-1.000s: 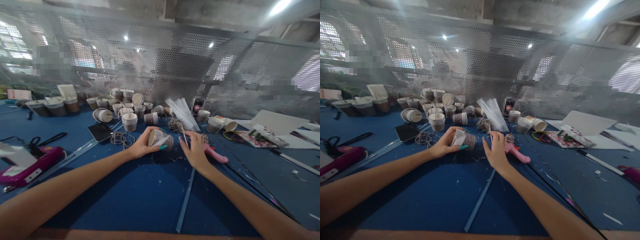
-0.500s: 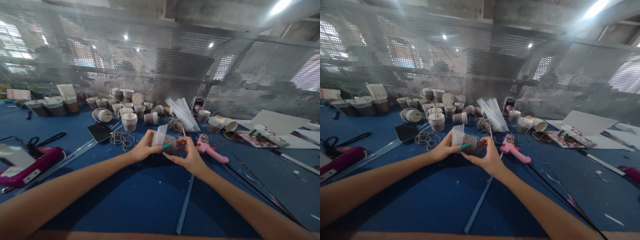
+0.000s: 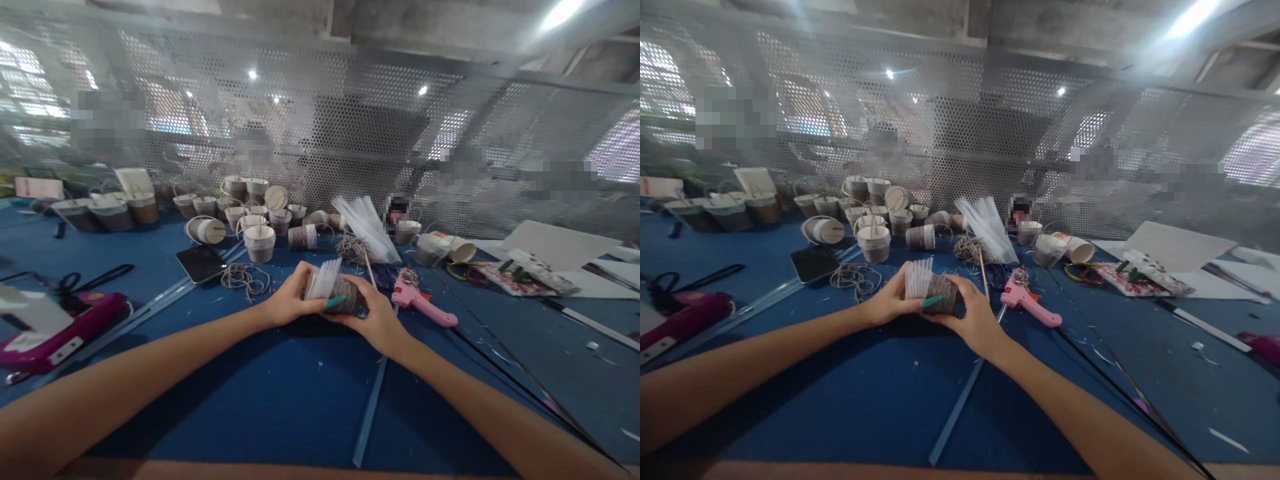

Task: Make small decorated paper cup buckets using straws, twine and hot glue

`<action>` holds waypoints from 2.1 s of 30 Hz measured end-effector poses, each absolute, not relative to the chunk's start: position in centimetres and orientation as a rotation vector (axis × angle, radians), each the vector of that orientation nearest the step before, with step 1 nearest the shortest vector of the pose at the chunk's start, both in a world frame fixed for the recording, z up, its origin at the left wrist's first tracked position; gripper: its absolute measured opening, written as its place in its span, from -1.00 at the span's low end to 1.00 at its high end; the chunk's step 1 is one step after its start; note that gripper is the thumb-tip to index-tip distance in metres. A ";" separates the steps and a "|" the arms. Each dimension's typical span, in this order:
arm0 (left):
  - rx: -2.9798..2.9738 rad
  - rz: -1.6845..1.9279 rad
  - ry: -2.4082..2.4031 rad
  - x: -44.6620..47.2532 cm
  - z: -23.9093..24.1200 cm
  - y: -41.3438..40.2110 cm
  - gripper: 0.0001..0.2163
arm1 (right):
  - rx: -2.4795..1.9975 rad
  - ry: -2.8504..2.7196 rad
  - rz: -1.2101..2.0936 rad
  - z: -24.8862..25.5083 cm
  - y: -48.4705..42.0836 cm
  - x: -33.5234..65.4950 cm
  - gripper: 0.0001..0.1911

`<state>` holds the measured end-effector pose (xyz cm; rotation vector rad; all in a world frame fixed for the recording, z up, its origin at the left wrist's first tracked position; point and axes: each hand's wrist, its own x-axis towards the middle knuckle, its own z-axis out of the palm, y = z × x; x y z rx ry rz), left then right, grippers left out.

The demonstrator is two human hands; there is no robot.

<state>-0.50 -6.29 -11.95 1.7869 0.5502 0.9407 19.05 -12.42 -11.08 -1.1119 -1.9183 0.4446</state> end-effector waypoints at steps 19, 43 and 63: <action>1.884 0.970 0.711 -0.7 -11.4 -6.5 -0.58 | -1.106 -1.990 0.268 -10.7 -12.8 18.6 -0.40; 1.859 0.869 0.701 -0.8 -10.3 -6.7 -0.60 | -0.984 -2.105 0.200 -11.1 -12.3 19.3 -0.39; 1.836 0.863 0.679 -0.9 -10.3 -6.4 -0.62 | -0.946 -2.124 0.131 -11.0 -12.4 19.3 -0.40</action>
